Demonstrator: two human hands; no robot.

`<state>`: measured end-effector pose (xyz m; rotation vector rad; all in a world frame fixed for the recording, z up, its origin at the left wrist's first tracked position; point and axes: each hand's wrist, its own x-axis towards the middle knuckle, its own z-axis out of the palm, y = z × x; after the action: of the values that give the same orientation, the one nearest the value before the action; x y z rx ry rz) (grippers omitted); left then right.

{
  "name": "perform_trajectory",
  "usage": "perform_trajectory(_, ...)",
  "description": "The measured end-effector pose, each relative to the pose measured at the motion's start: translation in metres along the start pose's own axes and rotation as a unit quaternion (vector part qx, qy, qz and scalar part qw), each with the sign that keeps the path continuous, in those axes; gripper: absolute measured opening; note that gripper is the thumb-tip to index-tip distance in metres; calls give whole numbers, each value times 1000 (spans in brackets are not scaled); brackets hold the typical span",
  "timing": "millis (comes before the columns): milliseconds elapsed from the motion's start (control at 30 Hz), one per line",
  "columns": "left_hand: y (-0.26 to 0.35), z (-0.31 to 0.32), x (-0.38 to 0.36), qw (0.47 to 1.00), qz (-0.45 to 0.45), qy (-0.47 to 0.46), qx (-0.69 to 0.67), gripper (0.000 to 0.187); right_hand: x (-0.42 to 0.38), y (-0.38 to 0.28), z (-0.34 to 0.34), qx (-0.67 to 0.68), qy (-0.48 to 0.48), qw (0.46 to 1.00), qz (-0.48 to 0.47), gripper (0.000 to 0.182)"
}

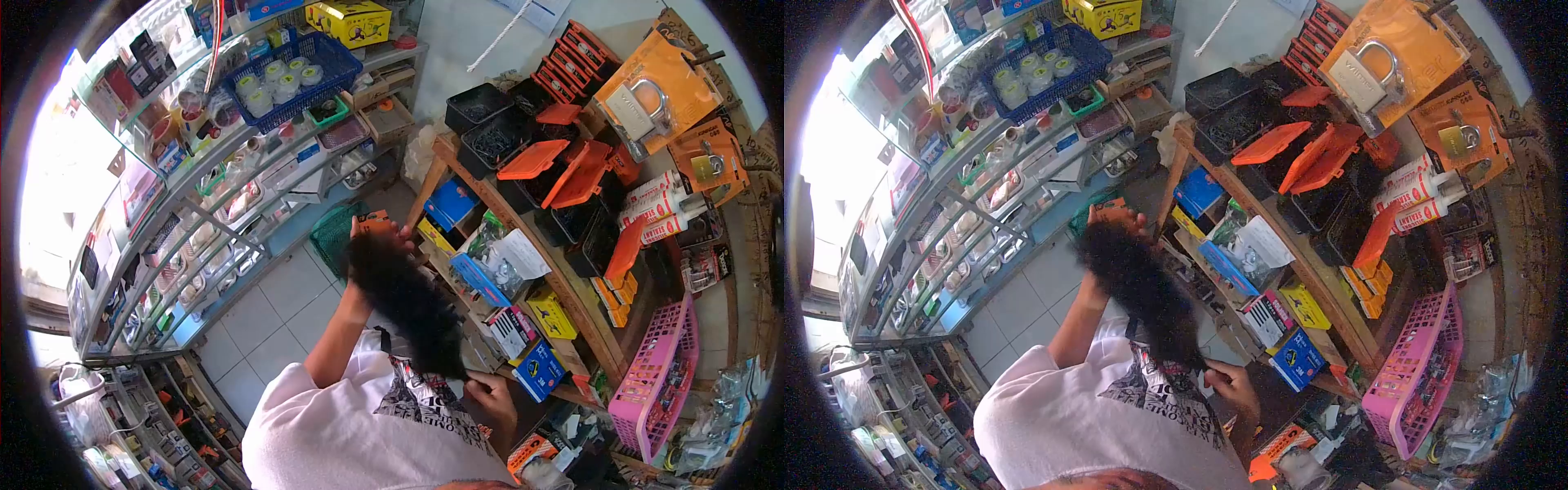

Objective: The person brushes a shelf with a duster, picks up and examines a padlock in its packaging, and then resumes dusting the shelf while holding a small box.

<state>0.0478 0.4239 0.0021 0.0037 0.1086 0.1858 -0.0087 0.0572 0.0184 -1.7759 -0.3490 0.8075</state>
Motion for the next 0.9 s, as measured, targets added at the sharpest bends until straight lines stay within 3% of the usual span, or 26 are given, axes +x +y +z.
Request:
perform_trajectory(67,4,-9,-2,992,-36,-124,-7,54,-1,-4,1,1,-3,1000,-9,36)
perform_trajectory(167,-5,-12,-4,972,85,118,186,48,-6,5,2,65,37,997,-12,39)
perform_trajectory(200,2,-40,11,987,48,122,92,46,-7,1,2,78,46,996,1,40)
perform_trajectory(300,5,-44,7,997,18,-55,-54,53,-3,-7,-4,56,47,997,7,40)
perform_trajectory(367,5,-38,5,995,19,-73,-59,60,-2,-12,-3,57,76,993,63,39)
perform_trajectory(467,5,1,-1,994,63,45,81,78,-2,23,1,36,37,999,13,40)
perform_trajectory(567,12,-18,4,981,28,-180,65,83,5,26,8,21,24,999,-32,40)
perform_trajectory(667,9,-12,5,999,48,-26,-2,86,8,15,13,38,70,996,27,34)
perform_trajectory(700,8,-8,3,998,53,27,-25,87,7,9,12,18,37,999,35,34)
perform_trajectory(733,6,2,-4,994,27,-51,91,89,8,1,10,-1,5,999,42,34)
perform_trajectory(767,6,-5,-3,993,28,-73,87,89,7,-3,9,-21,-26,998,48,34)
perform_trajectory(833,4,-1,-2,995,13,-79,55,88,9,14,17,65,51,996,24,36)
perform_trajectory(867,1,3,-2,999,15,-24,40,88,10,22,20,107,87,990,13,37)
perform_trajectory(900,-2,8,-3,999,17,32,24,88,10,19,16,87,52,995,13,37)
